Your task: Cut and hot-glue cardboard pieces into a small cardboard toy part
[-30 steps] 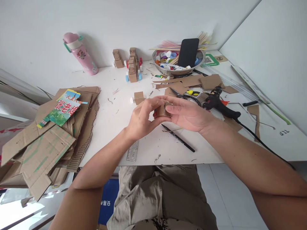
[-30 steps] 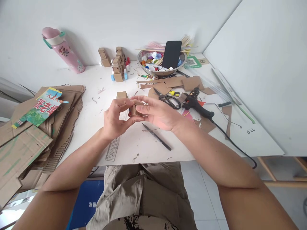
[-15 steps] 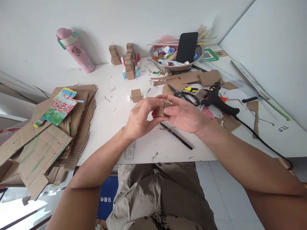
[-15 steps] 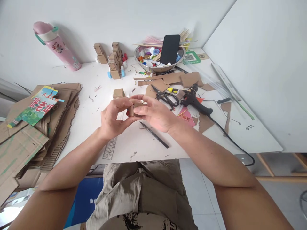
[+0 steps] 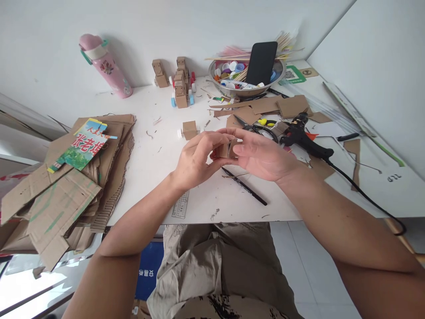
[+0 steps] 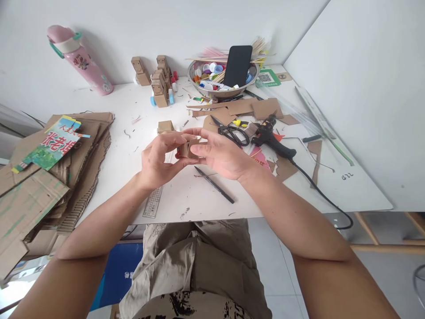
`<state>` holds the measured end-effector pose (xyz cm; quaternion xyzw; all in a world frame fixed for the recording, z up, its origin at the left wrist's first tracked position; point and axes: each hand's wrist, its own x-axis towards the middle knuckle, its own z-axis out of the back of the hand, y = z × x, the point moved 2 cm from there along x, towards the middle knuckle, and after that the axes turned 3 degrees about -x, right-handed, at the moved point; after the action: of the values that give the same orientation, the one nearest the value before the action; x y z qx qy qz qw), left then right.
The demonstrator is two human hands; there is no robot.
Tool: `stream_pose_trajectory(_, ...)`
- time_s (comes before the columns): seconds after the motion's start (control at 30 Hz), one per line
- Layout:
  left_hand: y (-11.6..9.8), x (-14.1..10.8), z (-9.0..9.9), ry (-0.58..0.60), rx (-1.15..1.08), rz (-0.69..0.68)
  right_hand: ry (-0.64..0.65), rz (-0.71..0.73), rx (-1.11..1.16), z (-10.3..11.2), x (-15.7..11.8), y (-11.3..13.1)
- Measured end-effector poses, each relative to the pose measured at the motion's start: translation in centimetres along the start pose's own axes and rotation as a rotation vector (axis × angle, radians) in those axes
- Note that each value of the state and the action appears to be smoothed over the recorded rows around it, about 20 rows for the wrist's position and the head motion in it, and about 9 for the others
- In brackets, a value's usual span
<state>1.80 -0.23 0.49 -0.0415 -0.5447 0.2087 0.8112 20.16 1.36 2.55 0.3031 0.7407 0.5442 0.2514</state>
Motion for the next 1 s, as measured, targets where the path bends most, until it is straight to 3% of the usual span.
stream_pose_trajectory(0.3, 0.3, -0.2, 0.1, 0.037, -0.179, 0.262, -0.05, 0.09, -0.062, 0.1, 0.5, -0.8)
stream_pose_trajectory(0.43, -0.2, 0.4, -0.1, -0.051, -0.322, 0.522, -0.08, 0.074, -0.058, 0.1, 0.6, -0.8)
stream_pose_trajectory(0.6, -0.2, 0.9, -0.3, -0.143, -0.681, 0.84, -0.095, 0.109, -0.163, 0.4, 0.6, -0.7)
stream_pose_trajectory(0.7, 0.5, 0.9, -0.2, -0.169, -0.845, 0.94, -0.254, 0.241, -0.345, 1.1, 0.3, -0.4)
stream_pose_trajectory(0.83, 0.7, 0.6, -0.3, -0.213, -0.988, 1.081, -0.46, 0.552, -0.757, 1.1, -0.7, 0.1)
stream_pose_trajectory(1.0, 0.0, 0.3, -1.0, -0.141, -1.075, 1.167, -0.487, 0.741, -1.145, 0.1, -1.2, 0.0)
